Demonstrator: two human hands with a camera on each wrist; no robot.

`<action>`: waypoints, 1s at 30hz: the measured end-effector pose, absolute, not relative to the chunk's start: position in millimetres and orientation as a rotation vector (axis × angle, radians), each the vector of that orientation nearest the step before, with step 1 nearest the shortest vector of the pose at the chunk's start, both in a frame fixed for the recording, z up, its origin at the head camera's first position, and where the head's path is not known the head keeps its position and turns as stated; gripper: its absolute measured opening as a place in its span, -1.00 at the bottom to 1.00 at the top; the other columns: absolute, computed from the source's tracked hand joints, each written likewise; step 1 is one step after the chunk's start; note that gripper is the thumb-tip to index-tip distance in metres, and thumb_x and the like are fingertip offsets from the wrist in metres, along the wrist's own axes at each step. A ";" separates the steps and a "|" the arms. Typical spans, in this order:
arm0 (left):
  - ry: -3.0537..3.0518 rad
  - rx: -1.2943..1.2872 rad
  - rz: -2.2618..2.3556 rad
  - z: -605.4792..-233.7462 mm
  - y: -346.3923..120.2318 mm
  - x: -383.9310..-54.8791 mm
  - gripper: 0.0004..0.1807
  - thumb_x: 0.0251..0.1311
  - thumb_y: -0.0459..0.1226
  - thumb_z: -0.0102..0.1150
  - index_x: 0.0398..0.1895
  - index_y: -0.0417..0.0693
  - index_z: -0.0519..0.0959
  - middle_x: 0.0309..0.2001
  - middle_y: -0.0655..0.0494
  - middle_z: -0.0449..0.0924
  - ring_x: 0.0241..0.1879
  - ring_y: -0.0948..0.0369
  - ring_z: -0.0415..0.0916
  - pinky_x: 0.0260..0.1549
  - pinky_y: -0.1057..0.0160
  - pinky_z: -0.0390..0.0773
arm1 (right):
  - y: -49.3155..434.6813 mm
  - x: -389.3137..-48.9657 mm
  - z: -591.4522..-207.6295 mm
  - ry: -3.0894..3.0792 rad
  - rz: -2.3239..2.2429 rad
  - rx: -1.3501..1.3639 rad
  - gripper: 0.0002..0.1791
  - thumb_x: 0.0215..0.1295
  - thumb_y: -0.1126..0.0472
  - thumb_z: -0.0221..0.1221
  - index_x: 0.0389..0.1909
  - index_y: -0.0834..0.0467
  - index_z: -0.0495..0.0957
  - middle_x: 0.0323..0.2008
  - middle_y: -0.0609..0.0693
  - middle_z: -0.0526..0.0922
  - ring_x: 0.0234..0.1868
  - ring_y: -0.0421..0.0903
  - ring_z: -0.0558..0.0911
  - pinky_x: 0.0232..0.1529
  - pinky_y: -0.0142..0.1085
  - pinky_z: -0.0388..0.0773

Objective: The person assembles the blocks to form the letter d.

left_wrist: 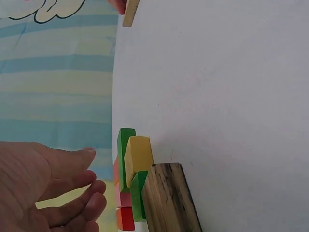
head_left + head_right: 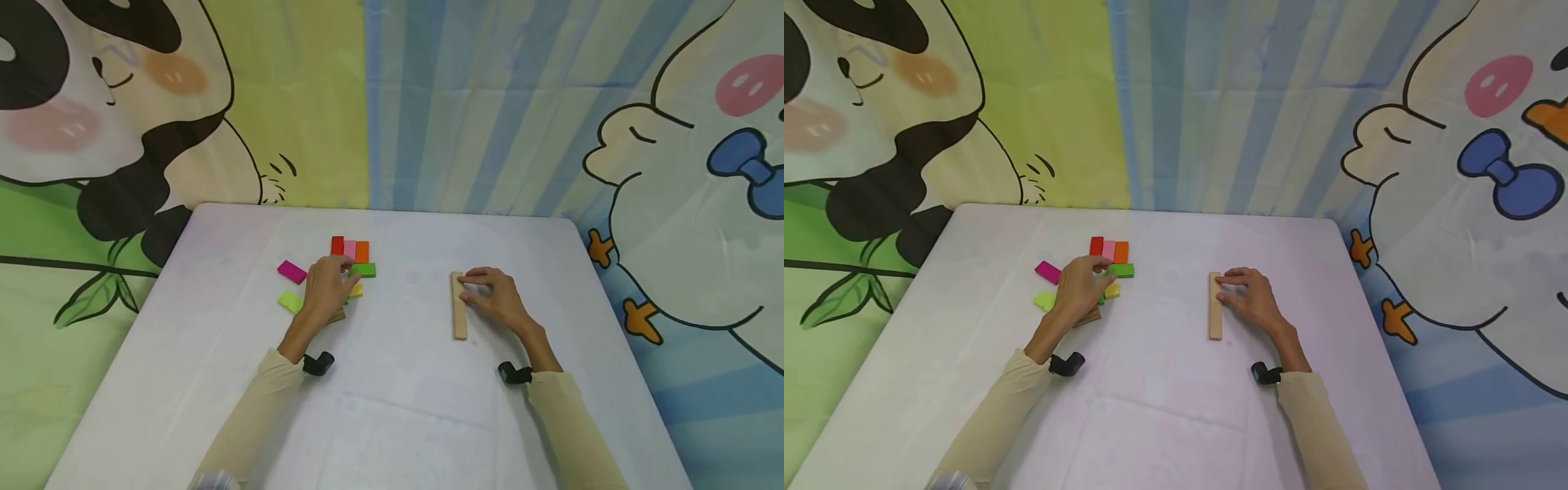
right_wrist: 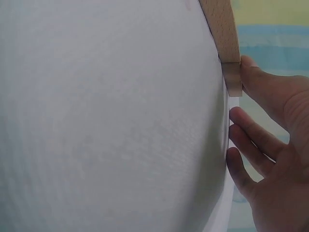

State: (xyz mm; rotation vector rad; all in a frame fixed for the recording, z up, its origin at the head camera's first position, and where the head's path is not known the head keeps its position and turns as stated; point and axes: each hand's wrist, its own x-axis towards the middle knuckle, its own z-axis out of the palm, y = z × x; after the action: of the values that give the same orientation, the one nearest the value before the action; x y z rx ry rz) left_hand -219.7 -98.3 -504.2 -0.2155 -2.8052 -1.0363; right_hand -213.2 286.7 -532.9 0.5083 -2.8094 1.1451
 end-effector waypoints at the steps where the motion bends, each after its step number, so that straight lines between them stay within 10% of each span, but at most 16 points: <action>1: -2.810 -0.220 -1.018 -505.4 -96.1 -222.0 -0.61 0.32 -0.26 0.54 0.15 -0.25 0.76 -0.02 -0.16 0.82 -0.07 -0.07 0.63 -0.03 0.00 0.54 | 286.7 -213.2 -533.3 -2.804 1.150 0.507 -0.55 0.27 0.27 0.55 0.18 0.24 0.78 0.24 0.30 0.72 0.32 0.34 0.62 0.38 0.29 0.51; 20: -2.938 -0.215 -0.802 -514.6 -80.5 -235.5 -0.65 0.31 -0.39 0.49 0.15 -0.19 0.78 0.00 -0.16 0.73 -0.04 -0.07 0.54 -0.06 0.02 0.33 | 287.7 -213.6 -537.4 -2.796 1.188 0.508 -0.56 0.28 0.25 0.55 0.17 0.24 0.79 0.24 0.30 0.73 0.30 0.33 0.63 0.34 0.29 0.53; 30: -2.935 -0.289 -0.788 -511.8 -64.8 -244.8 -0.73 0.33 -0.51 0.36 0.04 -0.22 0.83 -0.02 -0.15 0.85 0.05 -0.10 0.70 0.05 -0.08 0.54 | 289.1 -213.1 -531.8 -2.820 1.193 0.478 -0.57 0.29 0.25 0.55 0.17 0.21 0.79 0.26 0.28 0.72 0.34 0.30 0.61 0.39 0.25 0.52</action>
State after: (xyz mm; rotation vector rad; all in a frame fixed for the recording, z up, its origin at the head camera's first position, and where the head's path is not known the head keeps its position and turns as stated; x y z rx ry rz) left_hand -244.8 -64.8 -511.8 -0.2890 -2.9347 -0.7884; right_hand -213.1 289.1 -531.8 0.4779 -2.8202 1.1931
